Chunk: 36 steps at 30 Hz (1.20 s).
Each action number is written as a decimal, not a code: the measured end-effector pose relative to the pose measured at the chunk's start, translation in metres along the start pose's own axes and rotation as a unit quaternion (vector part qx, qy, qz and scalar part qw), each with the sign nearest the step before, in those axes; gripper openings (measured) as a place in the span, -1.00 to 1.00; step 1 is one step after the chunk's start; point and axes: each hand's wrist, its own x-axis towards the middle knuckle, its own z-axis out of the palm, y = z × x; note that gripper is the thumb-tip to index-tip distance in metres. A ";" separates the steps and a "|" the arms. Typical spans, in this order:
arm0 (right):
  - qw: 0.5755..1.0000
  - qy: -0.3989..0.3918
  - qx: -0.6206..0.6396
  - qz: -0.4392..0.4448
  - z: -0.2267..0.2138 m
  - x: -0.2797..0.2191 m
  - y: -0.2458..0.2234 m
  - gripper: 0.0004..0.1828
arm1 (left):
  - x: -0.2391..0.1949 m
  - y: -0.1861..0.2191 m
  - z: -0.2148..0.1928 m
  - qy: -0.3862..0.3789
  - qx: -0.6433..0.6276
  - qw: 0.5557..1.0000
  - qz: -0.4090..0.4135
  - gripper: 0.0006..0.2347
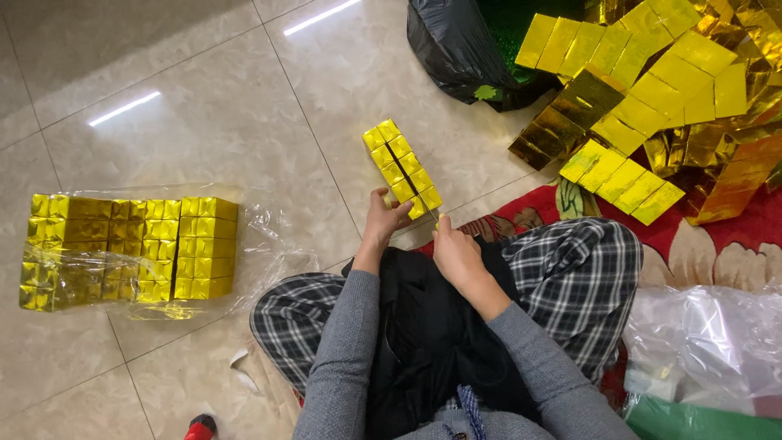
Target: Cutting stacks of gold-colored foil blocks using a knife
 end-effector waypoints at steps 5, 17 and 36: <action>1.000 -0.006 0.009 0.001 -0.021 -0.017 -0.026 -0.62 | 0.001 -0.001 0.000 0.000 0.001 1.000 0.001 -0.28; 0.999 -0.028 0.015 -0.004 -0.010 -0.005 -0.011 -0.57 | -0.002 0.001 0.003 -0.004 0.002 1.000 -0.006 -0.29; 0.998 -0.060 0.007 0.001 -0.014 -0.019 -0.001 -0.62 | 0.004 -0.005 0.002 -0.008 0.006 1.000 -0.003 -0.30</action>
